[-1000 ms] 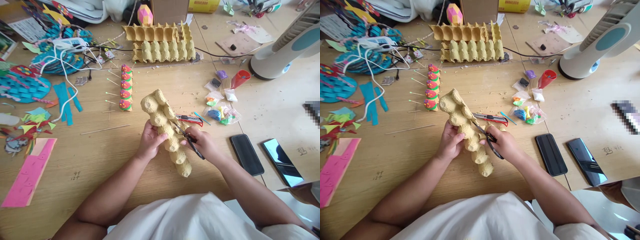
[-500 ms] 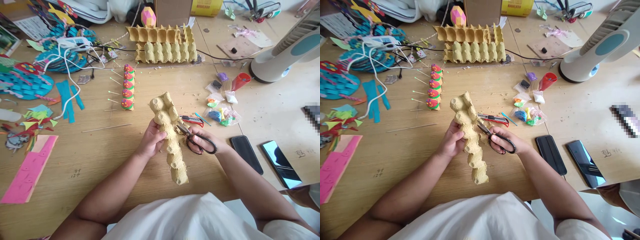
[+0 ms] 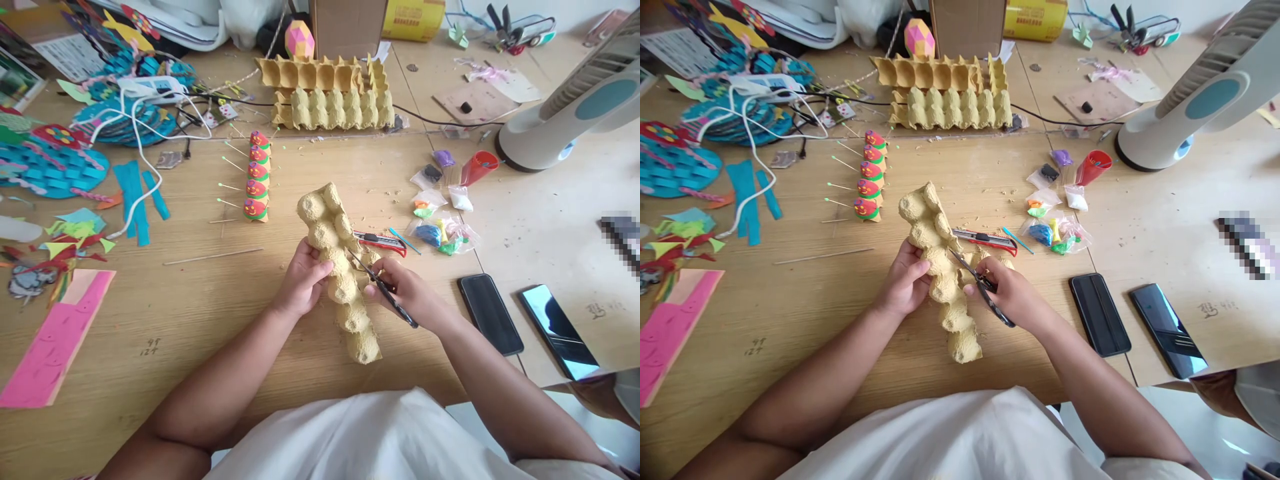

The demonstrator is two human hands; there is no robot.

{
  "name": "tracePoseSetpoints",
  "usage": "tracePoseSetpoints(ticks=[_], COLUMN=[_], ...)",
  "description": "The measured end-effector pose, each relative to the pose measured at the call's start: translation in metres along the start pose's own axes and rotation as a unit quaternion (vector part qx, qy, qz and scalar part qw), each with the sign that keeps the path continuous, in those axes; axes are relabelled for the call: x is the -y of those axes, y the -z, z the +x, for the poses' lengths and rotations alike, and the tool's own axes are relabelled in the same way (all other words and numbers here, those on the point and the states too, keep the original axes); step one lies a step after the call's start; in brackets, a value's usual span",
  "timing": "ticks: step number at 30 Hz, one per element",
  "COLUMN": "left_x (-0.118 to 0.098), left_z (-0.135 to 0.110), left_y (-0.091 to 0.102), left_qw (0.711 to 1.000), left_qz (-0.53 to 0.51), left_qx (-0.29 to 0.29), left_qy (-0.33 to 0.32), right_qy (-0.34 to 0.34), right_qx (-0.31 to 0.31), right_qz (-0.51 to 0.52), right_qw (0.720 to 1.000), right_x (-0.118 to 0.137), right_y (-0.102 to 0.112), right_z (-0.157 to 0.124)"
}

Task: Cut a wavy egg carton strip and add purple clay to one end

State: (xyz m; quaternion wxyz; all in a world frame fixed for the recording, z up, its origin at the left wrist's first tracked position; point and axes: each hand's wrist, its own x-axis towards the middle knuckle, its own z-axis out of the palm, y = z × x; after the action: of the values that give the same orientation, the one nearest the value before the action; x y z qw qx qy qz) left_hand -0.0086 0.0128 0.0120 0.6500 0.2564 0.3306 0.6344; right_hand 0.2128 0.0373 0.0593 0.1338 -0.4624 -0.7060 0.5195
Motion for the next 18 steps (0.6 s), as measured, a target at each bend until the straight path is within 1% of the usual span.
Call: tracePoseSetpoints(ticks=[2,4,8,13,18], left_x=[-0.002,-0.003,-0.003,-0.003,0.001], left_z=[-0.001,-0.001,-0.002,-0.004,-0.006], left_y=[-0.002,-0.002,-0.003,-0.003,-0.001], left_qw=[1.000,1.000,0.999,0.998,0.996], left_qz=[-0.016,-0.025,-0.031,-0.045,-0.057], left_qx=[-0.004,-0.005,-0.007,0.007,0.034], left_qy=[0.004,0.013,0.025,0.041,0.061], right_qy=[-0.015,-0.021,-0.008,-0.004,0.004], right_qx=[-0.015,-0.026,-0.048,-0.063,-0.068], right_qz=[-0.004,0.017,0.042,0.058,0.093], right_qw=[1.000,0.999,0.998,0.996,0.993], right_x=[-0.003,-0.005,-0.004,0.003,0.002], right_y=[-0.007,-0.013,-0.022,-0.026,-0.028], right_z=[-0.003,-0.004,-0.001,0.006,0.013])
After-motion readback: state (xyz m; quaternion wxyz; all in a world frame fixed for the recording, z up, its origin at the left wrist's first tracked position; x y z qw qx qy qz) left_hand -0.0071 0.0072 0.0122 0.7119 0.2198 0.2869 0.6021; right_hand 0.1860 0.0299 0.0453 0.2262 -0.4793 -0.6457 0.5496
